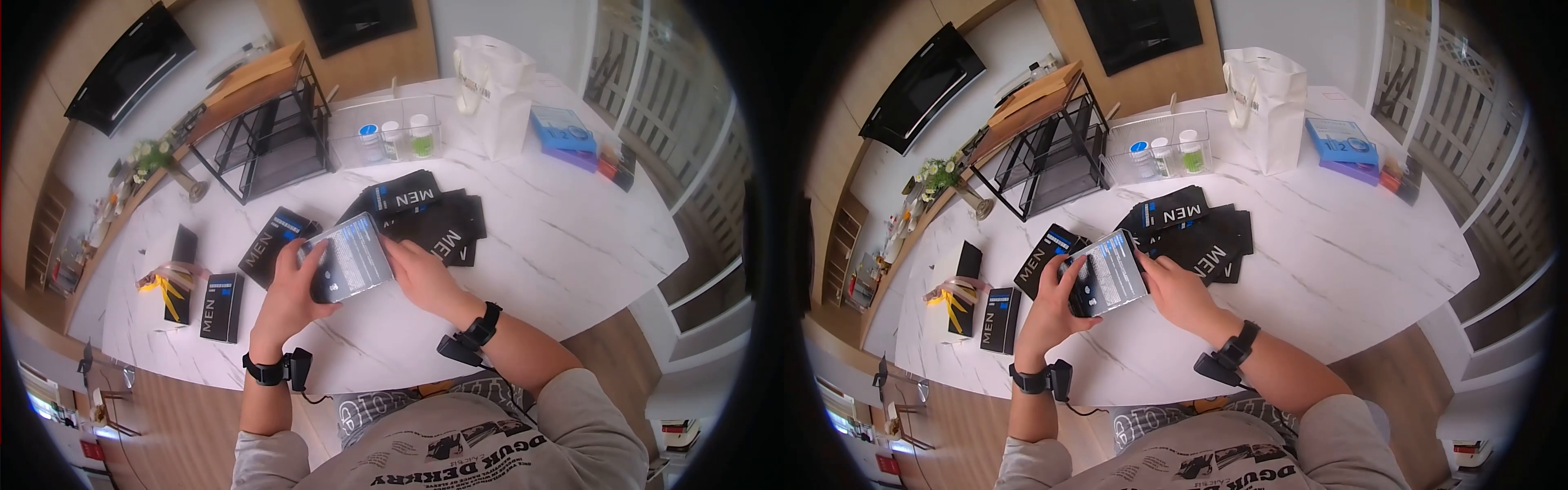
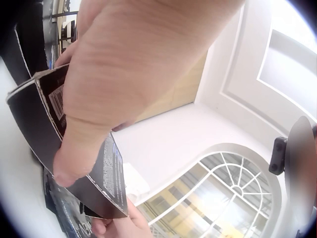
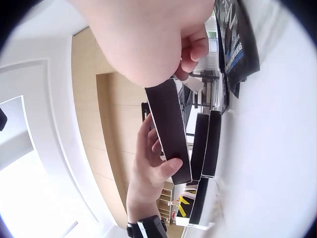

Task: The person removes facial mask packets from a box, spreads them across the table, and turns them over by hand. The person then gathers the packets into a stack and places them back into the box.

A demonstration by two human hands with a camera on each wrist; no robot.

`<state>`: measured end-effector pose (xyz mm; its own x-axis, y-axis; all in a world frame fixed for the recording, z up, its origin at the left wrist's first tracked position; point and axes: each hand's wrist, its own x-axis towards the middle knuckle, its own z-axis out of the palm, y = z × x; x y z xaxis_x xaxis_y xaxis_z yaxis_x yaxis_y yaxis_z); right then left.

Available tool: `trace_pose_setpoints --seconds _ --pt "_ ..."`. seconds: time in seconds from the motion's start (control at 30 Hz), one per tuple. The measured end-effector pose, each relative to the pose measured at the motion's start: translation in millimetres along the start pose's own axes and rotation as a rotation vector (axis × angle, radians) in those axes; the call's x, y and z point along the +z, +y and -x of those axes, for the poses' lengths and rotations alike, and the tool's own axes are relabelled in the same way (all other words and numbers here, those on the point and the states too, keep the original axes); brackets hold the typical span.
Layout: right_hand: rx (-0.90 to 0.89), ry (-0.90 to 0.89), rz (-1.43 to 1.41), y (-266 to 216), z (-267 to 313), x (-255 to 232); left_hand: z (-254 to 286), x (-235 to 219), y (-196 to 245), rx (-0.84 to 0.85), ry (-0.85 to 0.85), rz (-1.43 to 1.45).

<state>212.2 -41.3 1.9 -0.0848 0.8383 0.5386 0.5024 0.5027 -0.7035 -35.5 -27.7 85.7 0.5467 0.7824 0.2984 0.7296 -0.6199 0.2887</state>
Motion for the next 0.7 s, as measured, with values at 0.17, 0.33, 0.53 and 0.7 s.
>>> trace_pose_setpoints --seconds 0.17,0.33,0.53,0.7 --pt "-0.036 0.043 -0.128 5 0 2 2 1 -3 0.001 0.001 0.003" --pt "-0.066 0.018 -0.14 4 0 -1 5 2 -7 -0.003 0.004 0.035" --pt "0.138 0.058 -0.283 5 -5 -6 10 -30 -45 -0.048 0.09 0.039" --pt "0.208 0.084 -0.284 20 -8 -7 10 -55 -107 -0.207 -0.015 0.077"
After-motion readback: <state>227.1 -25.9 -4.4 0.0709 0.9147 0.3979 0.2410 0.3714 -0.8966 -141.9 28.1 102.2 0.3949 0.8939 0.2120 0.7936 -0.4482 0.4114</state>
